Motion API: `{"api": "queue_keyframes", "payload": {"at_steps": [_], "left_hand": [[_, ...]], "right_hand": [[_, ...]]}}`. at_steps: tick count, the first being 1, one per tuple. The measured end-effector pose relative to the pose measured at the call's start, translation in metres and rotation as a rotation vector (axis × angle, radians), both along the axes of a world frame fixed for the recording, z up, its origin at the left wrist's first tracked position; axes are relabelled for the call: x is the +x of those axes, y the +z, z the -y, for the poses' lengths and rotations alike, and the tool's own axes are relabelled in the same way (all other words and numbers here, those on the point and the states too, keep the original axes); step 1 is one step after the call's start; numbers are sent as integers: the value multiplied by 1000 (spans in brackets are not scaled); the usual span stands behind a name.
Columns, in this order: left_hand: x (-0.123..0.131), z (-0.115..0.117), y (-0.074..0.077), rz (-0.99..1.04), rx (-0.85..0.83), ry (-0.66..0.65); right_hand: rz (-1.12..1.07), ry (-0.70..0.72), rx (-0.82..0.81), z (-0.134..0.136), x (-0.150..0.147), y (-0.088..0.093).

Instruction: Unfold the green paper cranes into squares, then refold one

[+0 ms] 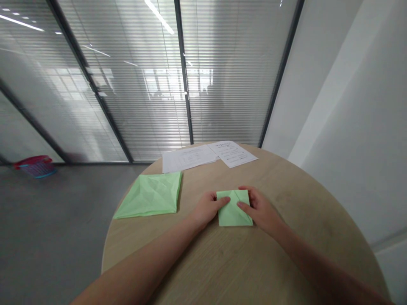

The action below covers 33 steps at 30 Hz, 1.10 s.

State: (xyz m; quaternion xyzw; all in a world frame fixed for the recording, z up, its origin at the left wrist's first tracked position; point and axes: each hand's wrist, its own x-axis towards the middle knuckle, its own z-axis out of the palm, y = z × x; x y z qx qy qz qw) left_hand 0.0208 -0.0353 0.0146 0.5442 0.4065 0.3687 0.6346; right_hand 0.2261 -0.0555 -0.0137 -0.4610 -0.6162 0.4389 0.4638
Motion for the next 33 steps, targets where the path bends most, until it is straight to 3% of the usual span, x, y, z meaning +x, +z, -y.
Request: {"api": "queue_keyframes", "payload": {"at_steps": [5,10,20,26,29,33], "left_hand": [[0,-3,1,26,9,89],[-2,-5,1,2,7,126],[-5,-9,-1,-27,25,166],[-13,-20,2,-39,139,265],[-18,-24,8,-9,91,221],[-21,-24,11,-138,63,46]], "right_hand": [[106,96,-162,-2,3,5],[72,119,-223,-1,3,8],[34,173,-261,-3,5,7],[46,220,-260,-1,5,11],[102,209,-268,1,6,13],[147,218,-272,2,7,15]]}}
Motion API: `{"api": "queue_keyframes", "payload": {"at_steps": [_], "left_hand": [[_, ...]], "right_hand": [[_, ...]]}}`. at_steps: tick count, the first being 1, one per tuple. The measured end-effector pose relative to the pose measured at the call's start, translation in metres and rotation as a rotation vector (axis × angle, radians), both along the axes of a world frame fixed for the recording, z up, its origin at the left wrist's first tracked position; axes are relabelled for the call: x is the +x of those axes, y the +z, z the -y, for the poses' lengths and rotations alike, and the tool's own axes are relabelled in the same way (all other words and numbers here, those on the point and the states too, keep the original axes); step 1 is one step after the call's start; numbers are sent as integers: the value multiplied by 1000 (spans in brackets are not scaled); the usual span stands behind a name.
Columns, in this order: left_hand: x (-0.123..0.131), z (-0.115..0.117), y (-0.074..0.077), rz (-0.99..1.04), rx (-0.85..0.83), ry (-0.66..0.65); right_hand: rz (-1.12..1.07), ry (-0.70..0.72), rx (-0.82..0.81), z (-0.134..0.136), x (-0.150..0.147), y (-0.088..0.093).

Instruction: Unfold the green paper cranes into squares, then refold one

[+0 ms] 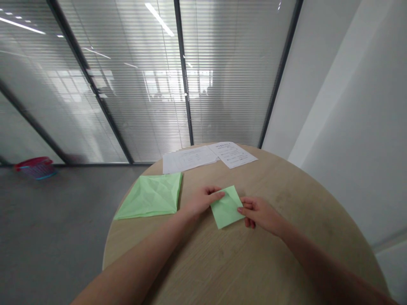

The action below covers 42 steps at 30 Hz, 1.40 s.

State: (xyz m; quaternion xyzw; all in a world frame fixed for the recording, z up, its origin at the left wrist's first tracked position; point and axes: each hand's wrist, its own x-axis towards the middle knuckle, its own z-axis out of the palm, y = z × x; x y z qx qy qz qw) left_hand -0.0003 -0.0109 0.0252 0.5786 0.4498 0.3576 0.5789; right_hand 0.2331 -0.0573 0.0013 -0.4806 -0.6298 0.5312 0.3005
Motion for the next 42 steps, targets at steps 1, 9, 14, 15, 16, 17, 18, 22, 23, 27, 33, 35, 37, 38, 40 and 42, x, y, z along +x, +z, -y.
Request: {"api": "queue_keyframes", "payload": {"at_steps": [1,9,14,15,16,17,18,22,23,27,33,35,37,38,40,42], "left_hand": [[0,0,-1,-40,6,-25],[5,2,-6,-99,28,48],[6,0,-9,-98,75,116],[6,0,-9,-112,85,124],[6,0,-10,-126,95,121],[6,0,-10,-139,106,107],[6,1,-10,-147,119,80],[8,8,-7,-168,163,-63],[9,10,-6,-173,170,-86],[12,16,-4,-190,209,-135],[14,11,-12,9,226,-7],[14,9,-13,88,191,32],[14,7,-12,128,194,40],[14,7,-11,130,212,32],[13,9,-9,97,274,0],[13,11,-8,16,340,-39]], "right_hand": [[10,6,1,0,0,1],[35,37,2,1,1,3],[10,20,-17,-2,3,1],[3,24,-14,-2,3,1],[-2,31,-7,-2,3,1],[-4,39,3,-2,3,1],[-2,45,16,-2,3,1],[-14,46,27,1,0,2],[-29,45,23,2,-1,2],[-69,21,57,0,-3,-4],[-136,-232,90,-8,2,-14],[-199,-338,68,-10,3,-13],[-275,-422,34,-11,4,-12],[-323,-443,18,-11,3,-11],[-416,-446,-12,-13,3,-11],[-458,-431,-23,-15,2,-13]]}}
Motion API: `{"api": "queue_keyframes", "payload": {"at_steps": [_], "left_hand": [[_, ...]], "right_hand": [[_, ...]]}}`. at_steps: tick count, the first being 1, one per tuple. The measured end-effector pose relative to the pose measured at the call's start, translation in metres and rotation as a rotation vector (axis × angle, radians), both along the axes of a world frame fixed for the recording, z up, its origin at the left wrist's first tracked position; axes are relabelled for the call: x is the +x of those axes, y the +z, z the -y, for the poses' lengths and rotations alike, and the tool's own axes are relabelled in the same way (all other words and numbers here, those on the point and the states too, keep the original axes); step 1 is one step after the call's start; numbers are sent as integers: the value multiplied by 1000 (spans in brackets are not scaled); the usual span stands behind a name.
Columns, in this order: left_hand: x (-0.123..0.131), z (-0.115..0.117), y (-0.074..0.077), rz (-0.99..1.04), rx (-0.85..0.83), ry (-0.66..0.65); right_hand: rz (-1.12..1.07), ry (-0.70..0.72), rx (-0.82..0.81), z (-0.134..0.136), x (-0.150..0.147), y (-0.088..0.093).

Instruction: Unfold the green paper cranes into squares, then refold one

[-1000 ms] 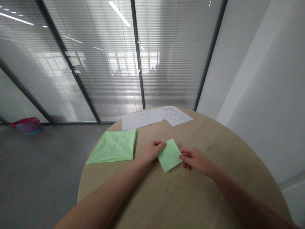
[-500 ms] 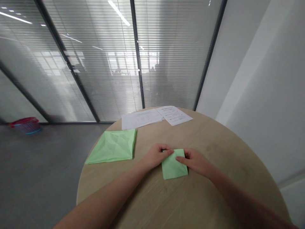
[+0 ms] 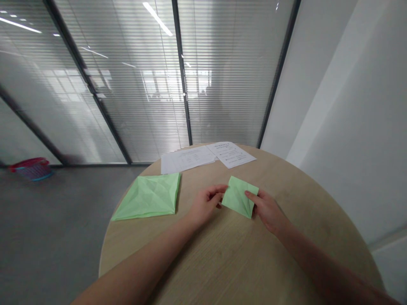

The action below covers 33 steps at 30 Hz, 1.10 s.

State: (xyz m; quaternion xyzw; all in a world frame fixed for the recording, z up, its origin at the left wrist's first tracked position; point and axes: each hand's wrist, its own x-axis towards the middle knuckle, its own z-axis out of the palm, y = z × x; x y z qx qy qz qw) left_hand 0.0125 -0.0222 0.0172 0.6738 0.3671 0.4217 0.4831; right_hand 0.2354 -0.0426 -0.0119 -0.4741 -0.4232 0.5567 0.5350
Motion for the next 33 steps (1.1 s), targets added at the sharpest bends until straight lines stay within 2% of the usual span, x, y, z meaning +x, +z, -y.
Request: {"api": "queue_keyframes", "payload": {"at_steps": [7,10,16,23,33], "left_hand": [[-3,7,4,-276,356,-73],[-4,9,10,-348,449,-127],[-7,14,20,-427,434,-232],[-10,12,17,-417,431,-320],[2,13,12,-221,198,-51]], "right_hand": [[59,55,56,1,2,-6],[91,65,61,3,2,-5],[173,65,85,5,2,-5],[145,76,76,9,-3,2],[2,236,42,16,-10,9]]}}
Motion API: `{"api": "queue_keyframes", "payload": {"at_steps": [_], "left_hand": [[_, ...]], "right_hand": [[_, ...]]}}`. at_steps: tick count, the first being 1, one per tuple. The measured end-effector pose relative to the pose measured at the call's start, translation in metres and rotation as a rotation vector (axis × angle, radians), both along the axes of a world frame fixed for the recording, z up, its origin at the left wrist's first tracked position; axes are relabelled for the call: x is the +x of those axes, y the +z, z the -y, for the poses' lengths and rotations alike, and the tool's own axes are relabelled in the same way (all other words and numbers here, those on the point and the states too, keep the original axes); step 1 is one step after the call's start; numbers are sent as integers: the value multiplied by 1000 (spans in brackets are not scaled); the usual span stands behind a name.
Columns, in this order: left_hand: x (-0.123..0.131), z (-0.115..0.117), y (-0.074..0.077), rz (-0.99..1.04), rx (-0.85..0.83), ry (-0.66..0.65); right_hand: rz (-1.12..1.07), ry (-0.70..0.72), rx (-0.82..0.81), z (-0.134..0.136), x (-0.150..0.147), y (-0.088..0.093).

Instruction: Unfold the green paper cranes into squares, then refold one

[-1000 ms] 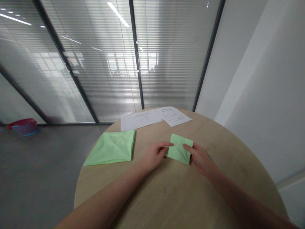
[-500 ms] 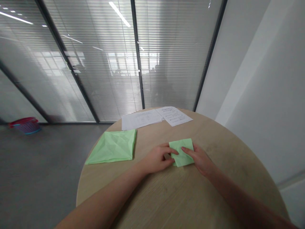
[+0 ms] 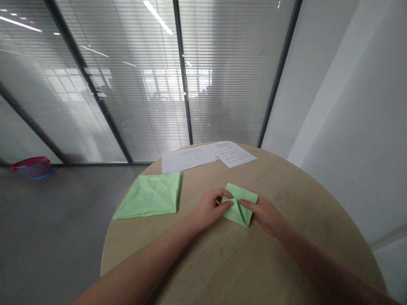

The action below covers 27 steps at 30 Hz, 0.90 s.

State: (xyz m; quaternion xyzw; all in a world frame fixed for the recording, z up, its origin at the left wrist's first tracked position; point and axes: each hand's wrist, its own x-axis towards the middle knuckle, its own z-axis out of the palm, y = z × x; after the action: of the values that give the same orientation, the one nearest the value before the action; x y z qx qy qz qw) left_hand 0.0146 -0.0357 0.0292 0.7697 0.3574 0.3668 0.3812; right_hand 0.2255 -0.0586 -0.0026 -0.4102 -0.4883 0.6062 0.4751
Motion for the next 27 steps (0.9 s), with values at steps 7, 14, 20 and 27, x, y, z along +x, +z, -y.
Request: {"api": "queue_keyframes", "payload": {"at_steps": [7,14,20,27], "left_hand": [[2,1,-3,168,-146,46],[0,0,0,127,-130,97],[1,-3,-4,-16,-75,112],[-3,-8,-9,-220,38,192]], "right_hand": [[45,37,1,6,-2,3],[93,-13,52,2,1,5],[273,24,20,-4,6,-1],[726,-157,191,-7,9,-6]]}}
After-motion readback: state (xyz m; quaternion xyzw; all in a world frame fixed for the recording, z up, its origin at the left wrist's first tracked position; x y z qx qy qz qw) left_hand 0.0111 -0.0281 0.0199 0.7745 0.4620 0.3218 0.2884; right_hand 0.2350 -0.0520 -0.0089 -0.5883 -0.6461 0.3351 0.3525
